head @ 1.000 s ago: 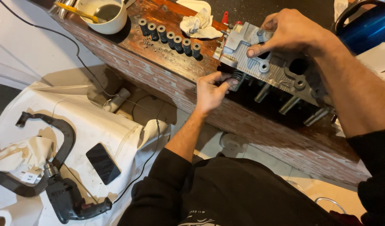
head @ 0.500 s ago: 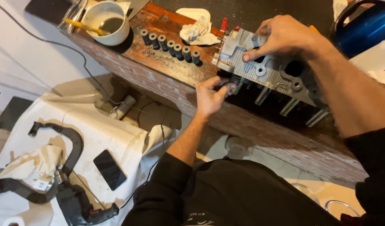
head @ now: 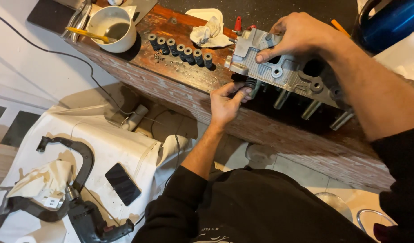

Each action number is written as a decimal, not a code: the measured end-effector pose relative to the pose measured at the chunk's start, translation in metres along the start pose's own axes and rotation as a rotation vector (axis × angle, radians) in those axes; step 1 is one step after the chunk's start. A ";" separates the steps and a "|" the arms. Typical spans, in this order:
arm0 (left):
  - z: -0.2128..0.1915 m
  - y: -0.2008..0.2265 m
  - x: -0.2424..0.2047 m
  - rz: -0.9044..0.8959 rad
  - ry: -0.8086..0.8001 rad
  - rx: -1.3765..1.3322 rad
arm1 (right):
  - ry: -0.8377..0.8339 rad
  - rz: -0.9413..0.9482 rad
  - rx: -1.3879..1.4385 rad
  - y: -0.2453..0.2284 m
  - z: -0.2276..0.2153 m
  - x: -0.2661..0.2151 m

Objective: The person sits on the floor at a workbench and cuts a clear plastic sheet into pieces using scissors, setting the cut pieces aside. They then pick up small valve spring components from the bench, handle them one at a time, and reach for a power drill on a nearby chair.

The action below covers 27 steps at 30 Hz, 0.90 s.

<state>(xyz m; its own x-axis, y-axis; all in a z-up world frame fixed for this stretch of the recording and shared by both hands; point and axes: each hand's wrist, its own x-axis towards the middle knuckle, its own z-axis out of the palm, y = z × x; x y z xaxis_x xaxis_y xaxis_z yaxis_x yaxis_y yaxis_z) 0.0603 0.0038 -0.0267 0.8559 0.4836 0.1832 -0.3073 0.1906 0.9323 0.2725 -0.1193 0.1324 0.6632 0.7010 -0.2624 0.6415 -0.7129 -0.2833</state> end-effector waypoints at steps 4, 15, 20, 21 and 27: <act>-0.005 -0.004 0.002 -0.013 -0.042 -0.031 | -0.007 0.027 0.032 -0.007 -0.005 -0.007; -0.011 0.004 0.003 -0.039 -0.140 0.002 | 0.101 -0.135 0.219 -0.018 -0.023 -0.038; -0.027 0.016 -0.017 0.024 -0.046 0.320 | 0.469 -0.258 0.359 -0.026 -0.030 -0.111; -0.031 0.019 -0.025 0.009 -0.002 0.328 | 0.584 -0.430 0.390 -0.026 -0.029 -0.128; -0.068 0.002 -0.123 -0.363 0.097 0.211 | 0.212 -0.148 1.342 -0.027 0.084 -0.188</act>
<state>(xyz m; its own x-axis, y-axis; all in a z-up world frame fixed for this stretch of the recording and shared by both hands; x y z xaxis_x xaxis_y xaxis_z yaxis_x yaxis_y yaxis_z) -0.0737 0.0029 -0.0680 0.8468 0.4972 -0.1889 0.1067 0.1890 0.9762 0.0984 -0.2304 0.1117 0.7455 0.6652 -0.0414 -0.0727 0.0194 -0.9972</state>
